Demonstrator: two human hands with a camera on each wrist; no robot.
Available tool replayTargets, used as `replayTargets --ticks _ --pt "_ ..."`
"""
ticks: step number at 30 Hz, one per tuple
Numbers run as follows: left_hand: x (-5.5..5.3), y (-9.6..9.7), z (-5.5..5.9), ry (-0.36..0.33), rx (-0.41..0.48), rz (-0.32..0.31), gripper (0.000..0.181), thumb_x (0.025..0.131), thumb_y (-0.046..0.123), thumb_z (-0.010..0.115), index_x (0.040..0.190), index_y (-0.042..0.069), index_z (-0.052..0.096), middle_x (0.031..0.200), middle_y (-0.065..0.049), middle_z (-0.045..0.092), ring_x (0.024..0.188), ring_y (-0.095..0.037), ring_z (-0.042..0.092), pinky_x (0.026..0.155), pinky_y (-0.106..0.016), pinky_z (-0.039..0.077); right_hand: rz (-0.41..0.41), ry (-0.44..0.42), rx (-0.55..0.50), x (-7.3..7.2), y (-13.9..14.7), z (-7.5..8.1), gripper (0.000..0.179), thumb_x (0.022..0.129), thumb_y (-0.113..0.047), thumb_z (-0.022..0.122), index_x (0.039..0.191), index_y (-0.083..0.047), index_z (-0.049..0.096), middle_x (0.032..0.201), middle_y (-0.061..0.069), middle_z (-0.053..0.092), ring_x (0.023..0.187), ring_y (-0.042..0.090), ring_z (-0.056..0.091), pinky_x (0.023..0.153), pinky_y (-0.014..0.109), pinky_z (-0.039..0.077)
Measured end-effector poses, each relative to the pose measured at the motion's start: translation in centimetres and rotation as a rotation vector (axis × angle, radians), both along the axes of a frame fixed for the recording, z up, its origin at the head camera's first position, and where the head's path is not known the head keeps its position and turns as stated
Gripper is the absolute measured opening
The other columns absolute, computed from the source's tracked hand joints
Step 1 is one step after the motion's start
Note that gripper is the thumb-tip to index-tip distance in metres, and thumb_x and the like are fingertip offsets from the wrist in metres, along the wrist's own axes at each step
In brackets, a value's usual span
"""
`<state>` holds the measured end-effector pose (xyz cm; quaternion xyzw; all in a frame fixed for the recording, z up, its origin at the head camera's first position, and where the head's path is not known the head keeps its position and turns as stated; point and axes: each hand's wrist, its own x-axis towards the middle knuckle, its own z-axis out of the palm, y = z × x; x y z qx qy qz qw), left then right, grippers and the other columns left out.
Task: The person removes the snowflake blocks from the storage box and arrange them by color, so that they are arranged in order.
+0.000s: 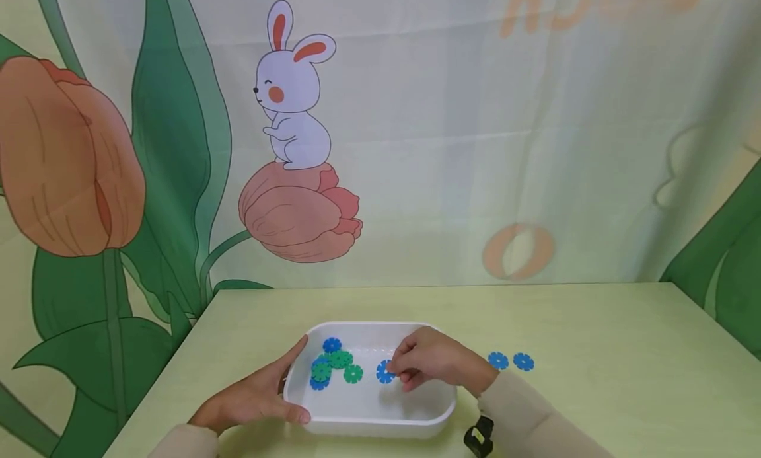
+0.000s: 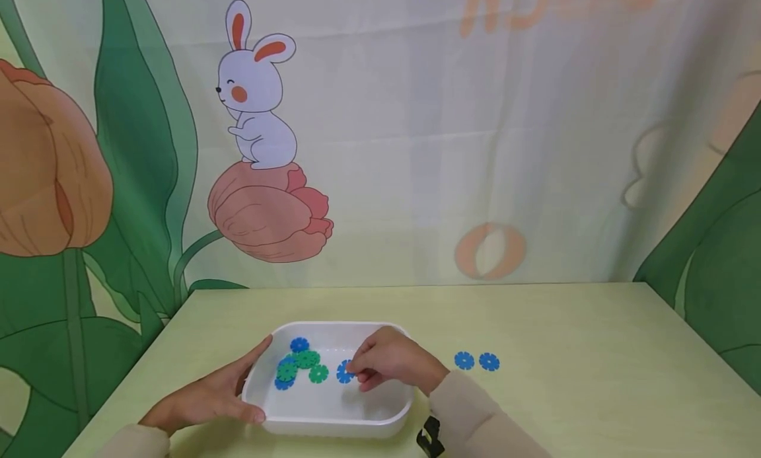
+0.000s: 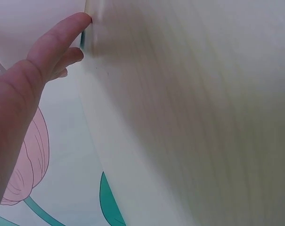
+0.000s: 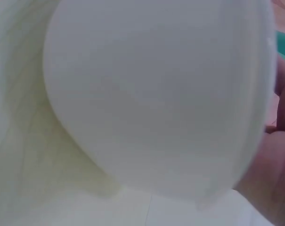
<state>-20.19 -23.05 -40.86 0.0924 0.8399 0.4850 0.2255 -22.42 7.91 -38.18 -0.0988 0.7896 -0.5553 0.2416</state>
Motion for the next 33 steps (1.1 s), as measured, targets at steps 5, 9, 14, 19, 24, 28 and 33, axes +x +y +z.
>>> replayTargets --ticks 5,9,14,19,24,28,33 --pt "0.1 0.0 -0.1 0.007 -0.007 0.001 0.120 0.080 0.024 0.086 0.161 0.016 -0.002 0.164 -0.022 0.006 0.140 -0.045 0.029 0.110 -0.059 0.029 0.003 0.007 0.019 -0.1 0.8 0.3 0.010 0.090 -0.006 0.072 0.086 0.001 0.067 0.072 0.006 0.061 0.062 0.013 0.059 0.066 0.030 0.059" --pt "0.1 0.1 0.0 0.005 -0.017 0.007 0.121 0.080 0.027 0.086 0.161 0.017 -0.002 0.165 -0.019 0.005 0.141 -0.043 0.028 0.110 -0.058 0.030 0.010 0.002 -0.023 -0.1 1.5 0.6 0.009 0.090 -0.005 0.071 0.088 0.003 0.066 0.074 0.007 0.061 0.064 0.013 0.058 0.068 0.031 0.059" --pt "0.1 0.1 0.2 0.000 -0.005 0.001 0.119 0.081 0.025 0.085 0.161 0.016 -0.002 0.165 -0.020 0.005 0.141 -0.042 0.027 0.111 -0.057 0.027 0.023 0.014 -0.062 -0.1 2.4 1.0 0.009 0.091 -0.004 0.070 0.090 0.004 0.065 0.077 0.007 0.061 0.065 0.013 0.058 0.068 0.031 0.059" --pt "0.1 0.1 0.2 -0.002 -0.002 0.004 0.117 0.081 0.022 0.085 0.161 0.014 0.000 0.164 -0.023 0.007 0.141 -0.043 0.028 0.111 -0.059 0.027 0.026 0.033 -0.051 0.0 3.1 1.2 0.010 0.092 -0.006 0.069 0.092 0.004 0.066 0.078 0.007 0.061 0.066 0.012 0.058 0.069 0.031 0.059" --pt "0.0 0.0 0.1 -0.002 0.011 -0.011 0.117 0.082 0.022 0.084 0.161 0.013 -0.001 0.164 -0.024 0.007 0.139 -0.044 0.029 0.112 -0.060 0.026 0.029 0.047 -0.052 0.1 4.0 1.2 0.012 0.092 -0.007 0.070 0.092 0.005 0.066 0.079 0.007 0.062 0.067 0.013 0.058 0.071 0.032 0.059" --pt "-0.1 0.0 0.0 -0.005 0.010 -0.010 0.116 0.082 0.022 0.084 0.161 0.013 -0.001 0.163 -0.024 0.007 0.140 -0.044 0.029 0.112 -0.060 0.025 0.026 0.053 -0.054 0.2 4.6 1.3 0.012 0.091 -0.007 0.070 0.093 0.004 0.066 0.080 0.007 0.061 0.068 0.013 0.058 0.071 0.032 0.059" --pt "0.0 0.0 0.1 -0.007 0.011 -0.014 0.116 0.083 0.023 0.084 0.161 0.012 -0.001 0.163 -0.025 0.006 0.140 -0.044 0.028 0.112 -0.060 0.025 0.014 0.038 -0.055 0.0 5.2 1.7 0.012 0.092 -0.007 0.069 0.093 0.004 0.065 0.080 0.007 0.061 0.067 0.013 0.058 0.070 0.030 0.058"
